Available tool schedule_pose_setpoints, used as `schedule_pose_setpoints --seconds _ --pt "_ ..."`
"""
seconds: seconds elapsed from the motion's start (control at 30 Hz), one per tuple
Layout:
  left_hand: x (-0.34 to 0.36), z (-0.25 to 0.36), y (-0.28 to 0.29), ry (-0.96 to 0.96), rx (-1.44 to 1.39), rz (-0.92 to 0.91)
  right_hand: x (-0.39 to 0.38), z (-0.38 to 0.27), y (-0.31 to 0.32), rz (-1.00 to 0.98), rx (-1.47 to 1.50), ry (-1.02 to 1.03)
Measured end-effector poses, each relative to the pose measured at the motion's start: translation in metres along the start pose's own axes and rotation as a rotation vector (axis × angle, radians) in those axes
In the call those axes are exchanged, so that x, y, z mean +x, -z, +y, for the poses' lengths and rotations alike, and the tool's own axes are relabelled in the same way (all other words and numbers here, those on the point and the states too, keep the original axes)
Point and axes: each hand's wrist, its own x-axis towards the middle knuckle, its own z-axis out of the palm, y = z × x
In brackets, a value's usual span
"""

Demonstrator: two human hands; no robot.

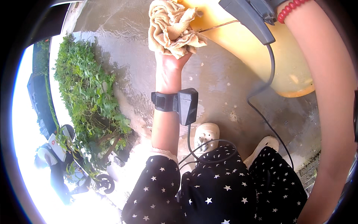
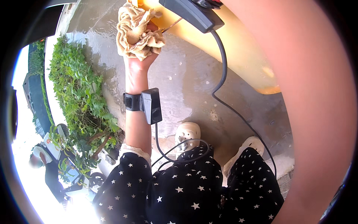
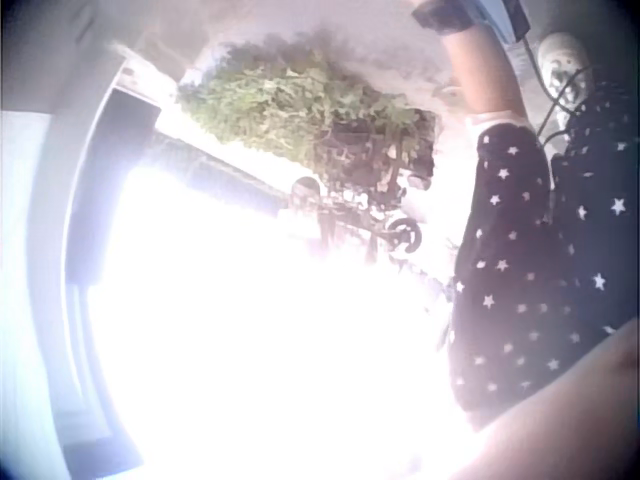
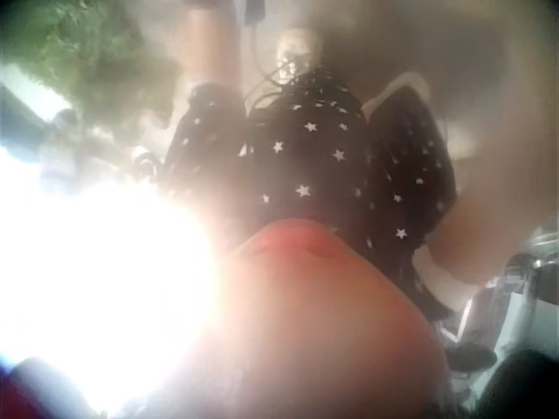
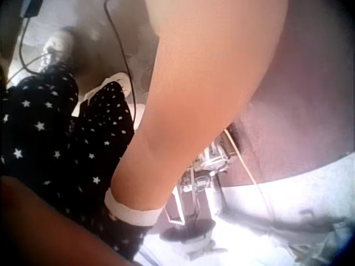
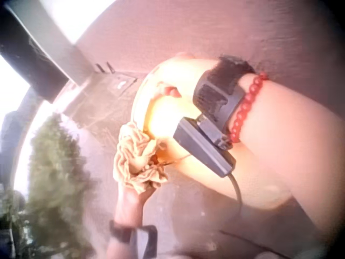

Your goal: The person washes a rag by hand using water from a pipe and a bucket, wringing it out several times. The person then picks up the bucket and pours the water onto the ground.

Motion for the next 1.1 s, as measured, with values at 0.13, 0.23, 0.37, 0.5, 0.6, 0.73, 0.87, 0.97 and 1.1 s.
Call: schedule_pose_setpoints --seconds 0.13,0.23,0.37,0.5,0.6,0.73,0.87,0.97,1.1 --pt "0.004 0.002 0.006 0.004 -0.021 -0.057 0.011 -0.006 -0.003 -0.018 0.007 0.025" --pt "0.009 0.005 0.013 -0.008 0.044 -0.123 0.016 -0.007 -0.004 -0.027 0.006 0.033" --pt "0.008 0.001 0.008 -0.052 0.017 -0.050 0.023 -0.010 -0.004 -0.035 0.002 0.044" --pt "0.006 -0.002 0.002 -0.075 -0.009 -0.007 0.027 -0.013 -0.005 -0.038 -0.001 0.056" --pt "0.006 -0.001 0.002 -0.027 -0.057 -0.048 0.029 -0.015 -0.005 -0.042 -0.005 0.059" --pt "0.007 0.000 0.006 -0.033 -0.021 -0.065 0.032 -0.017 -0.006 -0.046 -0.002 0.071" --pt "0.005 0.000 0.003 0.023 -0.077 -0.082 0.035 -0.020 -0.007 -0.053 -0.003 0.079" --pt "0.004 -0.002 0.001 -0.023 -0.041 -0.050 0.037 -0.021 -0.008 -0.054 -0.004 0.081" --pt "0.009 0.003 0.008 0.005 -0.054 -0.071 0.041 -0.023 -0.010 -0.060 -0.002 0.090"
